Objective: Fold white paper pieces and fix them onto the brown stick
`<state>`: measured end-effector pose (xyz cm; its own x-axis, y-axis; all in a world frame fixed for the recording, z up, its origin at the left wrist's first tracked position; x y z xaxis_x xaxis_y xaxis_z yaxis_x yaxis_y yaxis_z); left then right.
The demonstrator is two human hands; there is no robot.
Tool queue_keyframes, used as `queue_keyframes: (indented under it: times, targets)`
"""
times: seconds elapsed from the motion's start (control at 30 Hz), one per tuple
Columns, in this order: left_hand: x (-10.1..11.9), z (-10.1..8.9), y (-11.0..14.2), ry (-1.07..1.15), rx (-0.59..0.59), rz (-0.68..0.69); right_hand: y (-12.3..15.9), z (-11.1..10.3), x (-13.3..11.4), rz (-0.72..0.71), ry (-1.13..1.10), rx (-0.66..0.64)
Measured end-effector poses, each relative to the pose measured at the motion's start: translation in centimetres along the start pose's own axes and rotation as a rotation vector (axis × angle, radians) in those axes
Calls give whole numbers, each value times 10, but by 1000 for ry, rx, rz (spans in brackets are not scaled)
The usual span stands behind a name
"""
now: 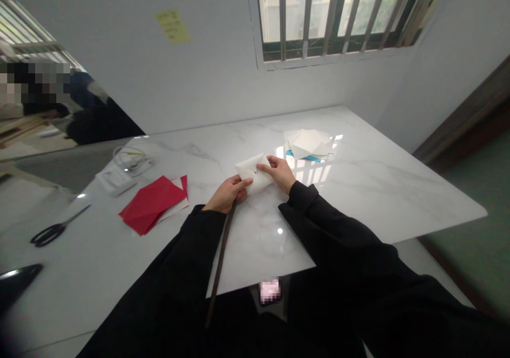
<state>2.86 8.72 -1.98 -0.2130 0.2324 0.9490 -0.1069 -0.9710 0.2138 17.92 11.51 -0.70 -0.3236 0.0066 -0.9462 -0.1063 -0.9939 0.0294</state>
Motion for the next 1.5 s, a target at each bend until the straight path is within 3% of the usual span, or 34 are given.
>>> queue_keyframes:
  times: [0.43,0.5,0.67,0.83,0.97,1.2,1.4,1.5]
  targets:
    - [1,2,2,4,-3,-38,-2,-1,2,-50,78,-15]
    - [2,1,2,6,9,-35,-4,-8,-5,-139,175,45]
    - [5,-4,0,20,72,-19,8,-18,-46,-537,429,247]
    - [8,-5,1,51,102,-3,31,0,-71,-794,593,219]
    - [9,-4,2,62,97,-5,33,14,-65,-799,662,91]
    - [4,-5,-1,36,74,-22,27,15,-57,-754,694,31]
    - [6,-4,-2,15,97,6,26,10,-61,-738,607,65]
    - [10,-6,-1,56,140,26,17,-5,-65,-695,545,146]
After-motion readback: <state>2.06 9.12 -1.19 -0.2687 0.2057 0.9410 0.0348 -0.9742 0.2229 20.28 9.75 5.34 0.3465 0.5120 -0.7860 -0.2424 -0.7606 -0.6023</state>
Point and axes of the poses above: each hand's wrist, its own y-axis away from the middle knuckle, its own z-axis out of the palm, x = y × z, the point moved 10 cm from there along -y, towards the middle knuckle, and after that the axes turned 12 degrees about x, right-handed, at the moved point
